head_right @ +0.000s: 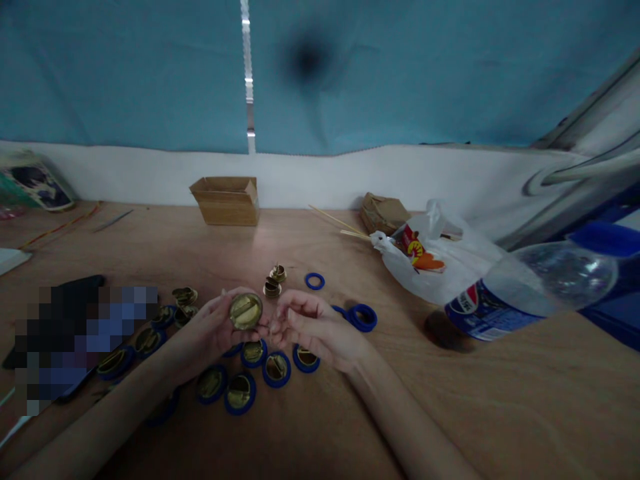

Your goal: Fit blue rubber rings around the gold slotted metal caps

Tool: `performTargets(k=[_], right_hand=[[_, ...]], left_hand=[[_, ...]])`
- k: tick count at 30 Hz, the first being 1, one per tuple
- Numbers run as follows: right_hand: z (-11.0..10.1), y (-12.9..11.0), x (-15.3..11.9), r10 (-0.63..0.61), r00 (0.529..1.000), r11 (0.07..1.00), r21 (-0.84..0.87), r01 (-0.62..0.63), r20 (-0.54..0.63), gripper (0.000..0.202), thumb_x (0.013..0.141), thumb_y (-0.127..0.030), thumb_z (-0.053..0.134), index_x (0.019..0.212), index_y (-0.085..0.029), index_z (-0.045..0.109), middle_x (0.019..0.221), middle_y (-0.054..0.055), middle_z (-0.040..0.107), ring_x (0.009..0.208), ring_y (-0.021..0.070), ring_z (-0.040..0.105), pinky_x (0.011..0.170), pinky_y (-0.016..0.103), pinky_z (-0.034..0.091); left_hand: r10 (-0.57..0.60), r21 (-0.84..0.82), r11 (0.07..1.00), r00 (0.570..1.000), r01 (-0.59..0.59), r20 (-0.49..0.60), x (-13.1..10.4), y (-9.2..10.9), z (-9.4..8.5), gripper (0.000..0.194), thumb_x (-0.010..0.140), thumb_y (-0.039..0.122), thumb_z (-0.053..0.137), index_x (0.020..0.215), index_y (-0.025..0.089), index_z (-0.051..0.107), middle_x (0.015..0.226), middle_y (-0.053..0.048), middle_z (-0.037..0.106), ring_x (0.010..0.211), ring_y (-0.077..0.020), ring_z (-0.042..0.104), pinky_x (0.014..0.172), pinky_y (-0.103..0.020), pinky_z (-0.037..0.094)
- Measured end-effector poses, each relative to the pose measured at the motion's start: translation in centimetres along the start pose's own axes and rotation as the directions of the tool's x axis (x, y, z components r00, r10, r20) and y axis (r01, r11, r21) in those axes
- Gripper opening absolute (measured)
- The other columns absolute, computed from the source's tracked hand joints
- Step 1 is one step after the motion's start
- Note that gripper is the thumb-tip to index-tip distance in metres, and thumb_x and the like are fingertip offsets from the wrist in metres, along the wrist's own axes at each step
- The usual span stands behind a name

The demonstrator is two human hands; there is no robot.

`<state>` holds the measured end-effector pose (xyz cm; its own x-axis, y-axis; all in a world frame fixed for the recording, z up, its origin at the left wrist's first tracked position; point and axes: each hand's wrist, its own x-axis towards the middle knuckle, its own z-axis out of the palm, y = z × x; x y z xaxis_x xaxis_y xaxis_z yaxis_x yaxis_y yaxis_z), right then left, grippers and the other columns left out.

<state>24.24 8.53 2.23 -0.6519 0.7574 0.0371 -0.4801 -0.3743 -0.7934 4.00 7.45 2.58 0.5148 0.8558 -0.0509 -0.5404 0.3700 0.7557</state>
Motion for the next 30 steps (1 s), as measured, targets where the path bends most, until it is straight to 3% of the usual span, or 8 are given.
performTargets(k=[6, 10, 14, 20, 30], right_hand=[[0.3, -0.4, 0.2, -0.029, 0.998, 0.999, -0.035, 0.028, -0.046, 0.013, 0.089, -0.028, 0.065, 0.092, -0.016, 0.063, 0.091, 0.003, 0.069, 0.065, 0.0062, 0.067, 0.058, 0.014, 0.054], [0.0, -0.2, 0.4, -0.009, 0.994, 0.998, -0.062, 0.003, -0.111, 0.013, 0.09, -0.028, 0.063, 0.095, -0.017, 0.065, 0.075, -0.002, 0.062, 0.057, 0.0049, 0.06, 0.048, 0.012, 0.052], [-0.2, 0.2, 0.3, 0.036, 0.997, 0.999, -0.037, -0.038, -0.064, 0.013, 0.089, -0.028, 0.064, 0.096, -0.018, 0.066, 0.071, -0.004, 0.057, 0.046, 0.0027, 0.05, 0.037, 0.01, 0.046], [0.4, 0.6, 0.2, 0.039, 0.999, 0.999, -0.032, -0.038, 0.029, 0.012, 0.087, -0.028, 0.067, 0.094, -0.018, 0.065, 0.072, -0.003, 0.063, 0.046, 0.0038, 0.057, 0.036, 0.01, 0.045], [0.4, 0.5, 0.1, 0.059, 0.998, 0.998, 0.023, -0.059, -0.023, 0.017, 0.08, -0.03, 0.075, 0.083, -0.015, 0.068, 0.07, 0.0, 0.068, 0.057, 0.0061, 0.065, 0.046, 0.01, 0.051]], left_hand=[[-0.006, -0.041, 0.999, 1.0, 0.006, -0.018, 0.0, 0.2, 0.0, 0.041, 0.08, 0.049, 0.068, 0.095, 0.011, 0.068, 0.08, -0.008, 0.072, 0.075, -0.0148, 0.069, 0.071, -0.023, 0.055], [-0.015, -0.071, 0.997, 1.0, 0.013, -0.024, 0.0, 0.3, -0.1, 0.043, 0.078, 0.05, 0.069, 0.091, 0.01, 0.069, 0.082, -0.009, 0.073, 0.075, -0.0149, 0.069, 0.072, -0.023, 0.055], [-0.023, -0.085, 0.996, 0.999, 0.019, -0.047, -0.1, 0.4, 0.0, 0.041, 0.079, 0.051, 0.067, 0.088, 0.011, 0.071, 0.085, -0.008, 0.074, 0.076, -0.0144, 0.07, 0.075, -0.022, 0.054], [-0.058, -0.091, 0.994, 0.997, 0.053, -0.049, -0.1, 0.2, 0.2, 0.043, 0.081, 0.052, 0.065, 0.089, 0.01, 0.071, 0.089, -0.009, 0.073, 0.079, -0.015, 0.069, 0.079, -0.024, 0.053], [-0.054, -0.068, 0.996, 0.998, 0.052, -0.022, 0.3, -0.4, -0.2, 0.046, 0.081, 0.055, 0.063, 0.091, 0.011, 0.068, 0.086, -0.009, 0.068, 0.078, -0.0163, 0.065, 0.07, -0.025, 0.051]])
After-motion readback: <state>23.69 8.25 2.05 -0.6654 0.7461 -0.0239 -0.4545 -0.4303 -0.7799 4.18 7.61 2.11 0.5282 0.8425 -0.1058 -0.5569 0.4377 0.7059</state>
